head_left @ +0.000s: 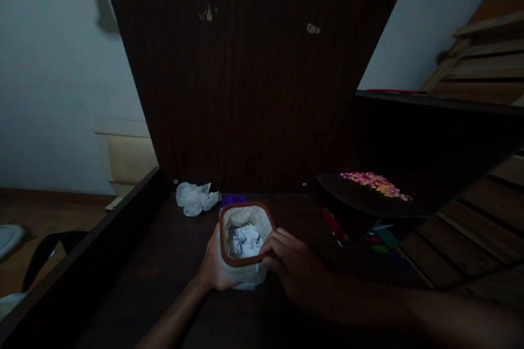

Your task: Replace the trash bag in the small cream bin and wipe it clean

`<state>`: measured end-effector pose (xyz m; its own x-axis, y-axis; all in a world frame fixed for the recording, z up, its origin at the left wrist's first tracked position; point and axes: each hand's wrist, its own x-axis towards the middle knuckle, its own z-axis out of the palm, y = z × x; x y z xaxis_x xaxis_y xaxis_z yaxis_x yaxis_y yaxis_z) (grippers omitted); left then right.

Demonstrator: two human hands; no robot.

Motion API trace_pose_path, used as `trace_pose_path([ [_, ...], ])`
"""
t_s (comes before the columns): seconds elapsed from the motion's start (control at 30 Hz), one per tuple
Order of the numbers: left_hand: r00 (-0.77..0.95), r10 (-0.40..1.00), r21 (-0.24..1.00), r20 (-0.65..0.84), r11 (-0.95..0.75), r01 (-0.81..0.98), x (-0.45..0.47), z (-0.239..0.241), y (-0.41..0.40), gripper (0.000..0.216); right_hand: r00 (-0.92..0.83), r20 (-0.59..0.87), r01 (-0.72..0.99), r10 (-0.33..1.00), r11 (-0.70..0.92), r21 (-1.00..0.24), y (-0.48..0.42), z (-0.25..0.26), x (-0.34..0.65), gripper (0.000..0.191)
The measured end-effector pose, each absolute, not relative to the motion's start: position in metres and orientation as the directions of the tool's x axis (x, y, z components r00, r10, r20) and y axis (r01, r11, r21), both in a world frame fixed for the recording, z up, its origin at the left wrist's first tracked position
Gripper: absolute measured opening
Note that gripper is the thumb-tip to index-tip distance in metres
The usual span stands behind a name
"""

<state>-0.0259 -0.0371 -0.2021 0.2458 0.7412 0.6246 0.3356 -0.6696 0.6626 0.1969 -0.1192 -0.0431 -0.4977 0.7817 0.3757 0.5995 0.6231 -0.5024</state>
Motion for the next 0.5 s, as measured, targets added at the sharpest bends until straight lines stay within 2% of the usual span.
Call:
trace_pose_path([
  [0.13,0.220,0.749,0.692,0.625,-0.662,0.287,-0.026,-0.206,-0.036,0.107,-0.515,0.375,0.628,0.771,0.637,-0.448,-0.117,-0.030,0.200,0.016],
  [0.37,0.192,0.776,0.731,0.601,-0.631,0.261,-0.024,-0.208,-0.035,0.102,-0.535,0.431,0.582,0.727,0.686,-0.436,-0.115,-0.029,0.201,0.018],
  [0.5,0.214,0.744,0.695,0.633,-0.668,0.264,-0.023,-0.201,-0.037,0.106,-0.526,0.480,0.564,0.702,0.710,-0.421,-0.112,-0.023,0.200,0.019],
])
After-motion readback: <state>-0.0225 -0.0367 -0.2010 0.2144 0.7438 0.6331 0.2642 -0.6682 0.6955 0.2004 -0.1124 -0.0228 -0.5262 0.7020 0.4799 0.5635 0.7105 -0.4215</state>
